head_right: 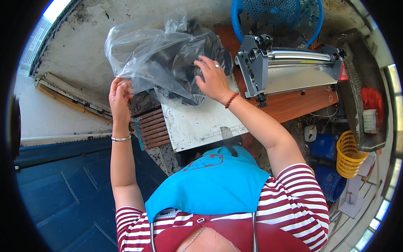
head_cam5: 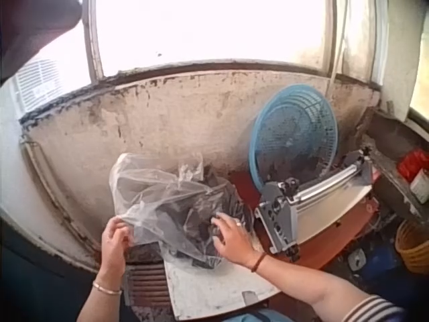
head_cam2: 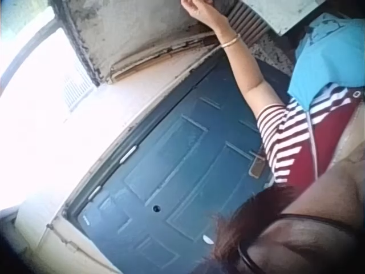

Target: The recorder processes small black shoe parts using a roller machine and then organizes them into a plastic bag.

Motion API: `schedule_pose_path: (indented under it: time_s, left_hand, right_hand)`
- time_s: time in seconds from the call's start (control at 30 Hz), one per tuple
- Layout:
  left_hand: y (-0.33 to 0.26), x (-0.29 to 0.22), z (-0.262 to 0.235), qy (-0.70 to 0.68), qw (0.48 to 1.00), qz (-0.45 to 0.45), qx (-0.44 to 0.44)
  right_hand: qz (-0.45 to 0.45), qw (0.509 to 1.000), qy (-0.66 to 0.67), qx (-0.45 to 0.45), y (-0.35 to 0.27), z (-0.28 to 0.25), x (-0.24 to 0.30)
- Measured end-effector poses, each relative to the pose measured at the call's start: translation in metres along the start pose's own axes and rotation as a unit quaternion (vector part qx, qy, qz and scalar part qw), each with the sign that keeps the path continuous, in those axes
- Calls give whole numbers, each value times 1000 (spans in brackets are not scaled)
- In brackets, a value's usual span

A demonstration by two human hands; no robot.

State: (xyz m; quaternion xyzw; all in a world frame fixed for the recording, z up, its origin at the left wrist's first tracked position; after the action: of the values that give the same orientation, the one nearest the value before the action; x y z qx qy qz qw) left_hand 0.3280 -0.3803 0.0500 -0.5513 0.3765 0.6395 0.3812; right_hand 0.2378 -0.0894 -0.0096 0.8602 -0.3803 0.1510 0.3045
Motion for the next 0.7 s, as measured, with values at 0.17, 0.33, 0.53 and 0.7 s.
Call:
schedule_pose_path:
  time_s: [0.17,0.33,0.53,0.7]
  left_hand:
    - [13,30,27,165,974,97,125]
    - [-5,20,56,233,935,104,248]
    - [6,35,-17,165,979,28,113]
    - [-10,-14,46,276,912,295,-65]
  right_hand:
    - [-116,993,-1,-27,85,13,65]
    - [-126,926,-200,294,118,43,40]
    - [-184,960,-202,64,72,-29,5]
    - [-56,939,-303,151,-4,-21,-35]
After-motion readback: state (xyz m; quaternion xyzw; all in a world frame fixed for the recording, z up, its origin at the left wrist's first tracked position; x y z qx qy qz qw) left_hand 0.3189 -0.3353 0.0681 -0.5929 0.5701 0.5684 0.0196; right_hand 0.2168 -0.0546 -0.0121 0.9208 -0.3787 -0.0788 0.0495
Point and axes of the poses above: each hand's wrist, its own y-axis towards the middle knuckle, its own z-axis out of the palm, x = y × z, the point moved 3 cm from there along y, towards the middle knuckle, and after that the axes turned 6 degrees about x, right-handed, at the moved point
